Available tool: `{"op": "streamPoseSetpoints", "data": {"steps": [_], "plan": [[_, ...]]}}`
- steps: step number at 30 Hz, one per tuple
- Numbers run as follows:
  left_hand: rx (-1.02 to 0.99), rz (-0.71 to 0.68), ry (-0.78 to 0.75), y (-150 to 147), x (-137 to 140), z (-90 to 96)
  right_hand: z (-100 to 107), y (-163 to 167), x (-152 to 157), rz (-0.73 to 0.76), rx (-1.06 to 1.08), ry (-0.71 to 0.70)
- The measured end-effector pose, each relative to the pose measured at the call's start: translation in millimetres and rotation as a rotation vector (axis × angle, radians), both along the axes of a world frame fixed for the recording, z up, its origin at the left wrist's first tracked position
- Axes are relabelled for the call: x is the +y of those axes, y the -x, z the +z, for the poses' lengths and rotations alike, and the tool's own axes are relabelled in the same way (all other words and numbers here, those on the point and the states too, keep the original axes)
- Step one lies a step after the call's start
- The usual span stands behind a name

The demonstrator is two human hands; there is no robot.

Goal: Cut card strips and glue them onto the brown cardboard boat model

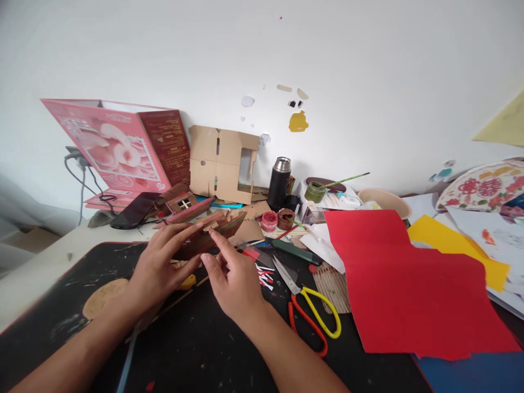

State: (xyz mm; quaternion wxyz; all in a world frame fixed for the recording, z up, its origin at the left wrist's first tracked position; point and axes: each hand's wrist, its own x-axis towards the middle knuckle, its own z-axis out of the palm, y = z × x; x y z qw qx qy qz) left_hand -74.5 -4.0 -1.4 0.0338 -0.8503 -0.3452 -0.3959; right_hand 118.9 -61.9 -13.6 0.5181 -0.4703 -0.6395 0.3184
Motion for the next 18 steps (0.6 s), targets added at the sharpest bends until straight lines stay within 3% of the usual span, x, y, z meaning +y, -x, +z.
{"op": "streamPoseSetpoints", "data": {"steps": [18], "plan": [[0.021, 0.013, -0.006, 0.4, -1.0, -0.2, 2.0, 0.1, -0.8, 0.015, 0.001, 0.012]]}}
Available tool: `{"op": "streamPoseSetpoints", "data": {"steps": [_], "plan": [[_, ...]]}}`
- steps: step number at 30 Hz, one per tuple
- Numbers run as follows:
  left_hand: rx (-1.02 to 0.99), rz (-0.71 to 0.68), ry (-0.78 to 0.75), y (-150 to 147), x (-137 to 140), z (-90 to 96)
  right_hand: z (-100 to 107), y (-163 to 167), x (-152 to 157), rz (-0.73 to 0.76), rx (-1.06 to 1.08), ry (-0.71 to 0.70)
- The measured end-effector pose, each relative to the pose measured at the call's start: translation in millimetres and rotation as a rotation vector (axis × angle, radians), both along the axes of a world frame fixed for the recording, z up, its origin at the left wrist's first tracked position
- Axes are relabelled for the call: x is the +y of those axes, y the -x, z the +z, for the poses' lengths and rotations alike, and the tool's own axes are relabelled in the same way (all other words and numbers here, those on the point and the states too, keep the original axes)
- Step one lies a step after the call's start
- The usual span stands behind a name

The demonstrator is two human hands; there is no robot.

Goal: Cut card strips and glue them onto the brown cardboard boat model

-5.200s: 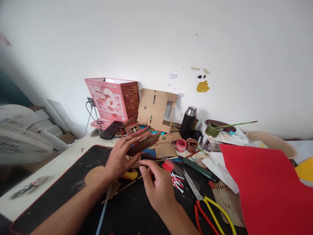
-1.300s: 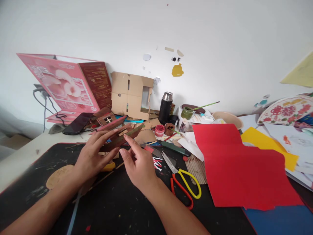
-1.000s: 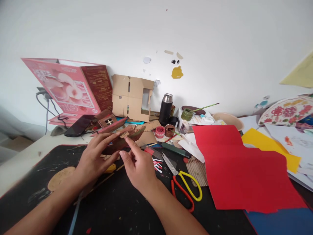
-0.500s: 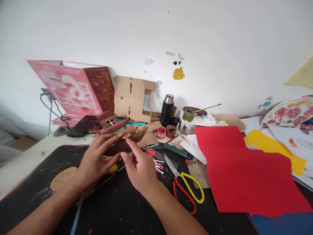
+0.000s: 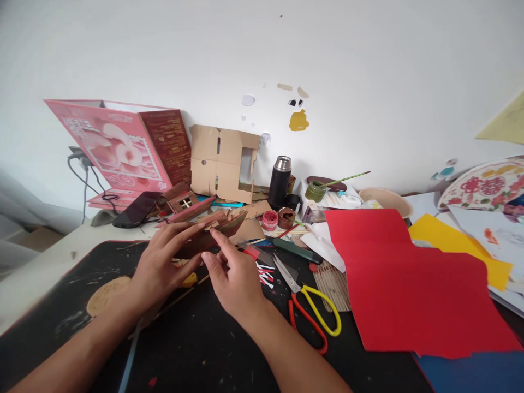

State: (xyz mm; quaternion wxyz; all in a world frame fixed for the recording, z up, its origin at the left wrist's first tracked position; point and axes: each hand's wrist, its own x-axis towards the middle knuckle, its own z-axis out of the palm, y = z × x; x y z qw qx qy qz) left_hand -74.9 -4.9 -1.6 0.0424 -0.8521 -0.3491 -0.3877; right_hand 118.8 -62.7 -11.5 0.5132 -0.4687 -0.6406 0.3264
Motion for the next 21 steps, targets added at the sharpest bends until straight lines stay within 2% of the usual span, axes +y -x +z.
{"op": "streamPoseSetpoints", "data": {"steps": [21], "plan": [[0.010, -0.001, -0.023, 1.5, 1.0, -1.8, 1.1, 2.3, -1.3, -0.040, 0.014, -0.084]]}}
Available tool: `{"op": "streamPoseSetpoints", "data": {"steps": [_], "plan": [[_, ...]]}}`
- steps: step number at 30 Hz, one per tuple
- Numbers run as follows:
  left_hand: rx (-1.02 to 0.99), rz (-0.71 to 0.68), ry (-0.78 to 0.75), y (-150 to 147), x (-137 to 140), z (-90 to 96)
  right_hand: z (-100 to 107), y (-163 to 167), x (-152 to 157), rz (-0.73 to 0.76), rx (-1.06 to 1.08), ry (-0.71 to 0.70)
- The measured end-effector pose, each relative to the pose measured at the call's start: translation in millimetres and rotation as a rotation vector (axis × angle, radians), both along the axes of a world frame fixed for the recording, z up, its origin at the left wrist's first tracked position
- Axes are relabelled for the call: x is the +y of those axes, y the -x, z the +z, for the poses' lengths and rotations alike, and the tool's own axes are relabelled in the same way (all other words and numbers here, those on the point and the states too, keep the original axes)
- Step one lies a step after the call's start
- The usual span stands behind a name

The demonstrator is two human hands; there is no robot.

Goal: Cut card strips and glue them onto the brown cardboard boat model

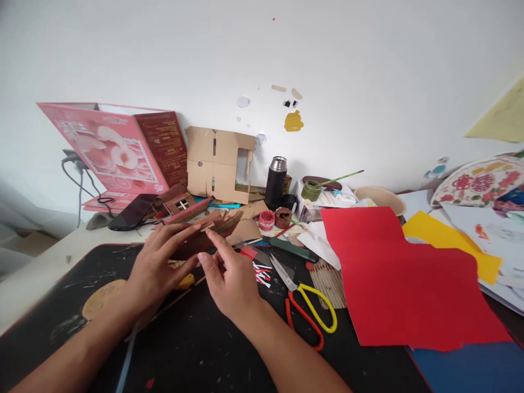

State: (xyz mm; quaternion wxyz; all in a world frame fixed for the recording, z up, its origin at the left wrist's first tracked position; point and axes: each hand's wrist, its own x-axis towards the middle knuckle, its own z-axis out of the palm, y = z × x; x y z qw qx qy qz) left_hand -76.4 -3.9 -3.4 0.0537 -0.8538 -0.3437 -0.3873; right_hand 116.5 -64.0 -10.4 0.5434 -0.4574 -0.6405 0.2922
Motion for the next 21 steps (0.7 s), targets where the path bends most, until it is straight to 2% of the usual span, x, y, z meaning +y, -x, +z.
{"op": "streamPoseSetpoints", "data": {"steps": [8, 21], "plan": [[-0.035, 0.016, 0.004, 1, 3, -1.6, 17, 0, -11, -0.008, -0.016, -0.185], [-0.036, 0.008, 0.004, 2, 5, -0.2, 16, 1, -10, -0.001, -0.050, -0.134]]}}
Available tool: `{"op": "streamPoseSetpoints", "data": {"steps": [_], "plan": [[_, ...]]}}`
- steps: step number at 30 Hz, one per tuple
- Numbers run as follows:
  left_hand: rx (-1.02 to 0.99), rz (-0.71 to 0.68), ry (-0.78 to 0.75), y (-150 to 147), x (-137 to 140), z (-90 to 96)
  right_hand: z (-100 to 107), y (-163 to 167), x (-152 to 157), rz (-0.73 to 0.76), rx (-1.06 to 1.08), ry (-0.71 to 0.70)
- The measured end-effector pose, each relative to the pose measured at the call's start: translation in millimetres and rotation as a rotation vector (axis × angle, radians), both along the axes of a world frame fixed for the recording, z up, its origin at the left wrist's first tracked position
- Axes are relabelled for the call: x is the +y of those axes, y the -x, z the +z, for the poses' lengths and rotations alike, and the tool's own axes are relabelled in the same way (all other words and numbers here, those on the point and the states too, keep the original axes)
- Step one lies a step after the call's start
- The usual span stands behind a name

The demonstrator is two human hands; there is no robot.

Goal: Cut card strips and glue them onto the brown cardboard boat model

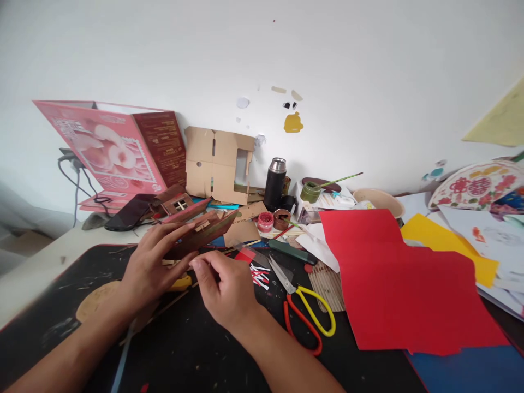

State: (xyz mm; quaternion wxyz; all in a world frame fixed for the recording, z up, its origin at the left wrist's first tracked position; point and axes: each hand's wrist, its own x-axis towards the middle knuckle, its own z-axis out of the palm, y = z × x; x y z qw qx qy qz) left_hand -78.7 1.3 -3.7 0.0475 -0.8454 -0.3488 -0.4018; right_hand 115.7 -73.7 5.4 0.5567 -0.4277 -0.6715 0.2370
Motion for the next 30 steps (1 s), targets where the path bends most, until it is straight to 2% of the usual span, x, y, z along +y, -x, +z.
{"op": "streamPoseSetpoints", "data": {"steps": [11, 30], "plan": [[0.023, 0.010, -0.012, -1.0, -5.7, 6.6, -2.3, -0.4, 0.7, -0.001, -0.013, -0.016], [-0.014, 0.022, -0.013, 2.2, 1.1, 0.6, -6.1, 0.6, 1.9, 0.002, -0.001, -0.016]]}}
